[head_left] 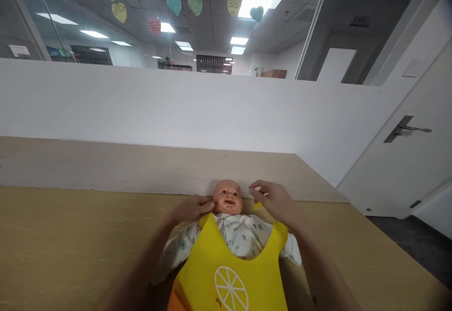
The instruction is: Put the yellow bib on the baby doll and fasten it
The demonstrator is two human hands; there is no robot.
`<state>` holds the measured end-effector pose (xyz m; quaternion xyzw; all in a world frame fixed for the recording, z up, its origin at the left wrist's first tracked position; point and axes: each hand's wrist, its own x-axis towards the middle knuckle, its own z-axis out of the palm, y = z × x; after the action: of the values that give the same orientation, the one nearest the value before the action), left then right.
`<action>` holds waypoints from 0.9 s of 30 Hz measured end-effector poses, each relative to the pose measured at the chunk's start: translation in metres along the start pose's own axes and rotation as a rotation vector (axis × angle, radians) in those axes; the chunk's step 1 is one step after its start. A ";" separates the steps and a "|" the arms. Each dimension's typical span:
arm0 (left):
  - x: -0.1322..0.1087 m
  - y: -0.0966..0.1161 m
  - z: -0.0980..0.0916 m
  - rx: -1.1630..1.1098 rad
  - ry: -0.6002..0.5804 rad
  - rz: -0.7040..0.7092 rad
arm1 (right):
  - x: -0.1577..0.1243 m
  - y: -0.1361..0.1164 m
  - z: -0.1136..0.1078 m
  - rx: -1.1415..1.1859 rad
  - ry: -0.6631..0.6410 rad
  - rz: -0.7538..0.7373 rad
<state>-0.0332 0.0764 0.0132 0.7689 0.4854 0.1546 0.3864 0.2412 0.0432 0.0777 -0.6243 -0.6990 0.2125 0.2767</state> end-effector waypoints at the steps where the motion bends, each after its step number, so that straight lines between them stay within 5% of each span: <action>1: -0.002 0.000 -0.005 0.004 0.023 -0.017 | -0.001 -0.001 -0.003 0.077 0.087 -0.017; 6: -0.018 0.012 -0.009 0.145 0.015 -0.098 | 0.009 0.005 0.004 0.415 0.505 0.009; 10: -0.024 0.026 0.004 0.290 -0.121 -0.089 | 0.021 0.013 0.021 0.391 0.577 0.010; 15: -0.026 0.034 -0.003 0.196 -0.081 0.004 | 0.020 0.023 0.022 0.085 0.211 0.022; 20: -0.038 0.036 -0.023 -0.147 -0.157 0.026 | 0.001 0.022 0.000 -0.174 -0.209 0.090; 24: -0.040 0.033 -0.026 -0.262 -0.143 -0.015 | -0.006 0.023 0.000 -0.106 -0.556 0.246; 27: -0.037 0.029 -0.022 -0.246 -0.120 -0.044 | -0.002 0.031 0.014 -0.029 -0.687 0.270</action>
<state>-0.0461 0.0476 0.0543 0.7128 0.4554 0.1582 0.5094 0.2553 0.0461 0.0465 -0.6067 -0.6655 0.4345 -0.0134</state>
